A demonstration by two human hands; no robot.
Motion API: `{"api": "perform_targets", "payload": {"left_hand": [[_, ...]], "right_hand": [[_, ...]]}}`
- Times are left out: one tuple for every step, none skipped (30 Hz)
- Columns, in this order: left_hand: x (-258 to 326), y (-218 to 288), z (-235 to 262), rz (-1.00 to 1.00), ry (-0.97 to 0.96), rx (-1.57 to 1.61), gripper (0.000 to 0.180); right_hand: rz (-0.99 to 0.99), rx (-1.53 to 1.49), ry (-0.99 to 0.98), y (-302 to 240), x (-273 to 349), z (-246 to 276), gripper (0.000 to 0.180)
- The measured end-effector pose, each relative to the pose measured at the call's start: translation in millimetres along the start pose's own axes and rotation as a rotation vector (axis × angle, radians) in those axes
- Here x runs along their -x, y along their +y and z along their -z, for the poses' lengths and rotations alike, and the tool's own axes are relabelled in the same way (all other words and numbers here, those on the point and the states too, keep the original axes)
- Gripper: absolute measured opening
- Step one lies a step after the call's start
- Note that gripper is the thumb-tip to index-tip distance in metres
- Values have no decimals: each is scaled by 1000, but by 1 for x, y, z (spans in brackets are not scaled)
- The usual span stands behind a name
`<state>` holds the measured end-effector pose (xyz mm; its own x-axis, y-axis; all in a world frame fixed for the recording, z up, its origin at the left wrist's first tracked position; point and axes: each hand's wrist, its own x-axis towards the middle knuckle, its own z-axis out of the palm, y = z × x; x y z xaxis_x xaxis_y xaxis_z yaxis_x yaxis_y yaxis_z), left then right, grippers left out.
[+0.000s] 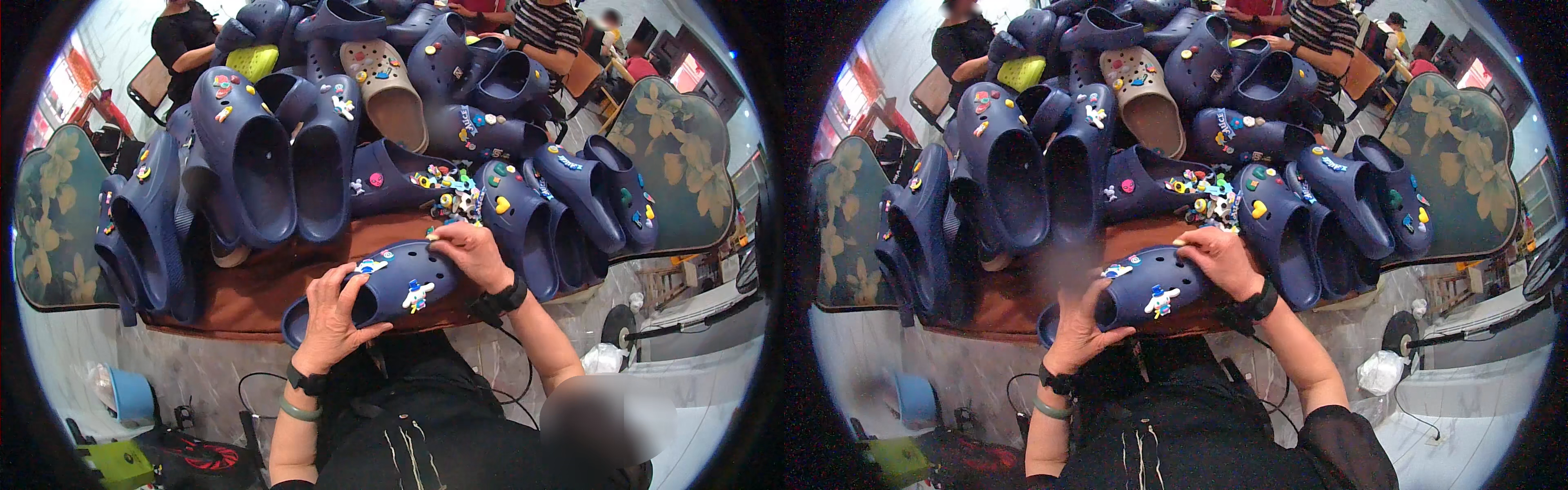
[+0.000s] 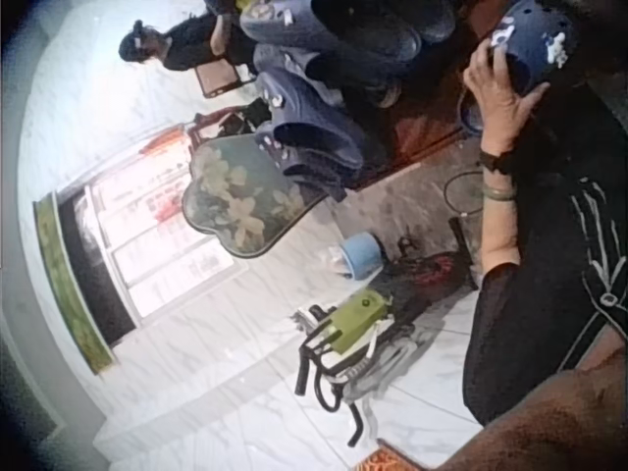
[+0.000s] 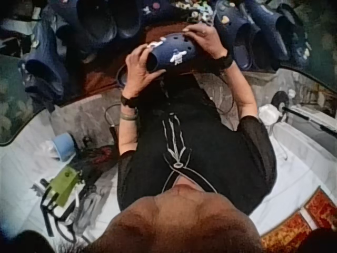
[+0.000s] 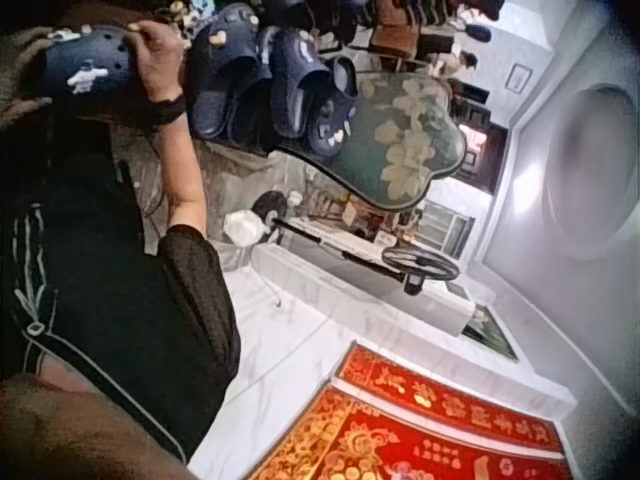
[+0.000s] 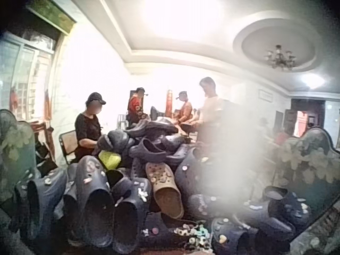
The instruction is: Applying decorative charms to the holes of plastic foam clogs.
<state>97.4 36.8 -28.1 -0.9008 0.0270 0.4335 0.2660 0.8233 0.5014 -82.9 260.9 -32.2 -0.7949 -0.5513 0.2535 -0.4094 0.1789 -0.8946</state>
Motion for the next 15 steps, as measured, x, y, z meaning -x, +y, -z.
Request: {"api": "perform_targets", "payload": {"left_hand": [[1, 1, 1, -2, 5, -4, 86], [2, 1, 2, -3, 10, -9, 86], [1, 2, 2, -2, 10, -7, 86], [1, 3, 3, 4, 4, -7, 86], [0, 4, 3, 10, -2, -7, 85], [-1, 4, 3, 12, 0, -5, 85], [-2, 3, 2, 7, -4, 0, 85], [-3, 3, 2, 1, -7, 6, 84], [-2, 3, 2, 8, -6, 5, 84], [-1, 4, 3, 11, -5, 10, 84], [-1, 3, 3, 14, -4, 16, 83], [0, 3, 4, 19, -4, 17, 83], [1, 3, 4, 16, -4, 15, 84], [2, 2, 4, 14, -4, 13, 84], [1, 2, 3, 15, -5, 17, 84]], "right_hand": [[120, 173, -32, -9, -1, -3, 16], [121, 171, -37, -11, -3, -6, 16], [223, 237, -63, -12, -4, -9, 16], [326, 302, -90, -13, -6, -10, 16], [348, 323, -98, -10, -8, -11, 16], [348, 325, -102, -9, -9, -11, 16], [393, 386, -123, -8, -9, -11, 13], [439, 449, -145, -8, -10, -11, 11], [439, 446, -152, -11, -11, -12, 11], [506, 602, -188, -16, -12, -10, 10], [573, 759, -222, -22, -12, -10, 11], [573, 757, -227, -30, -13, -10, 11], [624, 895, -288, -39, -14, -12, 13], [675, 1033, -350, -43, -15, -15, 16], [697, 1071, -394, -42, -15, -17, 15]]}}
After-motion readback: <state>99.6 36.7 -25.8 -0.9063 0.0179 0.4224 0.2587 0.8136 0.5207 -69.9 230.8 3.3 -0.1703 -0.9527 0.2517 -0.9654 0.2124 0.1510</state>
